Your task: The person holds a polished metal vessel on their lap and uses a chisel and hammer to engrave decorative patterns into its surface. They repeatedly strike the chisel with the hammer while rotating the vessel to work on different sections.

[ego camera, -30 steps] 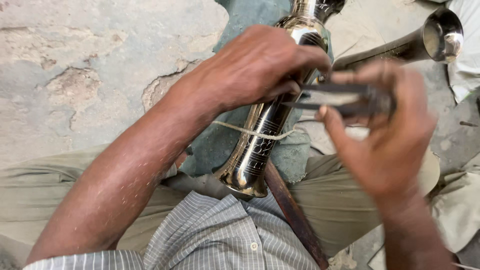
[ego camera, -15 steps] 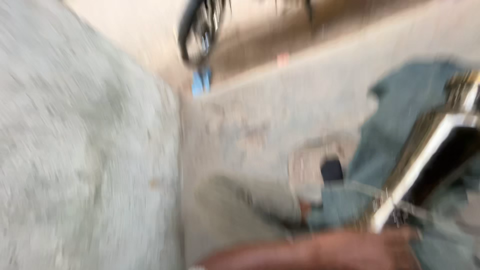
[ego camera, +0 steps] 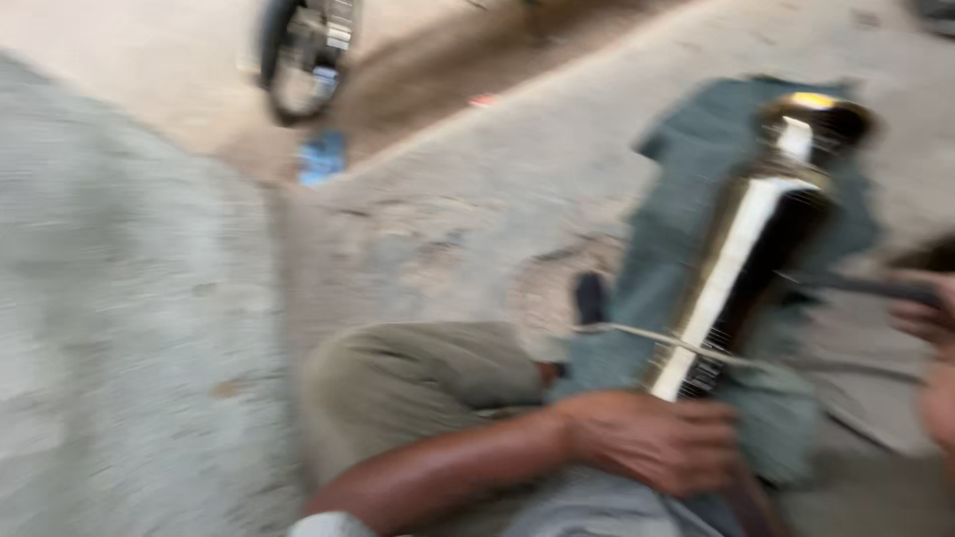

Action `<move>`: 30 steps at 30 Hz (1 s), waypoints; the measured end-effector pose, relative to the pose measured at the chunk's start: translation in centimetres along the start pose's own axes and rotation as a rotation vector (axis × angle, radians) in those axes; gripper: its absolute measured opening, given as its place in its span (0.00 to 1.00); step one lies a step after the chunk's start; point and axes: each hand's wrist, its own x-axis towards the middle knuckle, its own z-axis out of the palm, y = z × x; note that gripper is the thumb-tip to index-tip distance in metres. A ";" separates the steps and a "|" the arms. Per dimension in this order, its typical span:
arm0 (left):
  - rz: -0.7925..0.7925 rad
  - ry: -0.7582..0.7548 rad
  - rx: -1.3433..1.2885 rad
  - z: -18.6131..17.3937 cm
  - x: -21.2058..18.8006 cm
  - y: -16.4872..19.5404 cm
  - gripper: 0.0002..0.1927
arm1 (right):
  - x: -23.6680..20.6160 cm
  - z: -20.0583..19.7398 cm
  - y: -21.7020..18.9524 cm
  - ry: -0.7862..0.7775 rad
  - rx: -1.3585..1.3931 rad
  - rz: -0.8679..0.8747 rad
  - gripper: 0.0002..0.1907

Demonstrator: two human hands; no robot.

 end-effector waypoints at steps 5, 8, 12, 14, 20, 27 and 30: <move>0.052 0.011 -0.076 -0.2 -3.3 -0.3 0.10 | 1.1 -1.9 -1.6 0.014 0.178 -0.038 0.20; -0.037 0.064 -0.037 -0.4 -3.7 -0.3 0.05 | 1.4 -1.9 -2.4 0.091 0.272 -0.032 0.20; -0.063 0.102 -0.079 -1.4 -4.1 -0.3 0.07 | 1.5 -1.7 -2.9 0.140 0.345 0.004 0.18; -0.093 0.108 -0.082 -1.7 -4.3 0.1 0.07 | 1.6 -1.7 -2.9 0.156 0.356 0.019 0.18; -0.115 -0.271 0.165 -0.3 -2.4 0.9 0.05 | 1.7 -2.0 -2.9 0.122 0.340 0.053 0.18; -0.161 -0.356 0.198 -0.4 0.6 1.7 0.06 | 1.8 -1.5 -2.9 0.122 0.321 0.057 0.20; -0.133 -0.268 0.169 -0.8 0.4 1.6 0.05 | 1.7 -1.5 -3.0 0.139 0.308 0.057 0.21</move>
